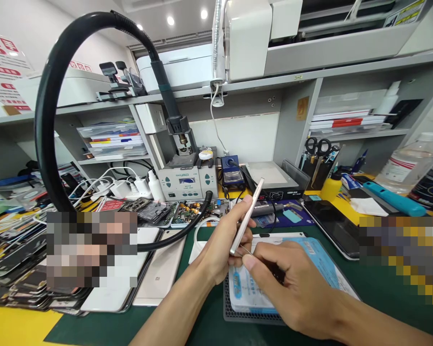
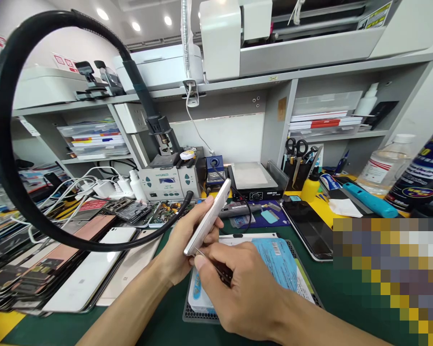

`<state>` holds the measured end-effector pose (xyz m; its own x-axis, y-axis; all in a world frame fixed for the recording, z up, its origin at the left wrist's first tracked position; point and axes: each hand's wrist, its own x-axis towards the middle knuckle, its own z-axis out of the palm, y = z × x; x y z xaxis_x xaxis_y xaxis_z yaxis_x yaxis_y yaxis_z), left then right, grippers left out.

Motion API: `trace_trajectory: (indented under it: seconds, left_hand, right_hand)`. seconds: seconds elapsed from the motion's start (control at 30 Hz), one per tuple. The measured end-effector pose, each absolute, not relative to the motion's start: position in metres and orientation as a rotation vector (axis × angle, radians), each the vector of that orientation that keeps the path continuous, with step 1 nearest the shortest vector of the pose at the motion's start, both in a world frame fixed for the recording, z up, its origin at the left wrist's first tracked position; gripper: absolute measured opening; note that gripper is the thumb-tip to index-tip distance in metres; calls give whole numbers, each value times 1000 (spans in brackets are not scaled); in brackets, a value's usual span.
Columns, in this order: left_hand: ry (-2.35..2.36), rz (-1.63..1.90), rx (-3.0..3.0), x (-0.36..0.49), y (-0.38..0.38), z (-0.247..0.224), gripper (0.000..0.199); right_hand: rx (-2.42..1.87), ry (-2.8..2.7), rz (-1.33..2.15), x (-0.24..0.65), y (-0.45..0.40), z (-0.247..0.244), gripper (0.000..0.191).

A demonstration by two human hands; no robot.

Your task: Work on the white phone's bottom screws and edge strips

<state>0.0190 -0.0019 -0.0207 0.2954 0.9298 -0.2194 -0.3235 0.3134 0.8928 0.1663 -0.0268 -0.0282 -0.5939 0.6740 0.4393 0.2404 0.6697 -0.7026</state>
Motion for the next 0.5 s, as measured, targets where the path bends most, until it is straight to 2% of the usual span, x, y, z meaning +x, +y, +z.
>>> trace_trajectory:
  seconds: [0.5]
  left_hand:
    - [887,983,843,21,-2,-18,55]
  right_hand:
    - [-665,-2190,768,165,-27,-28,37]
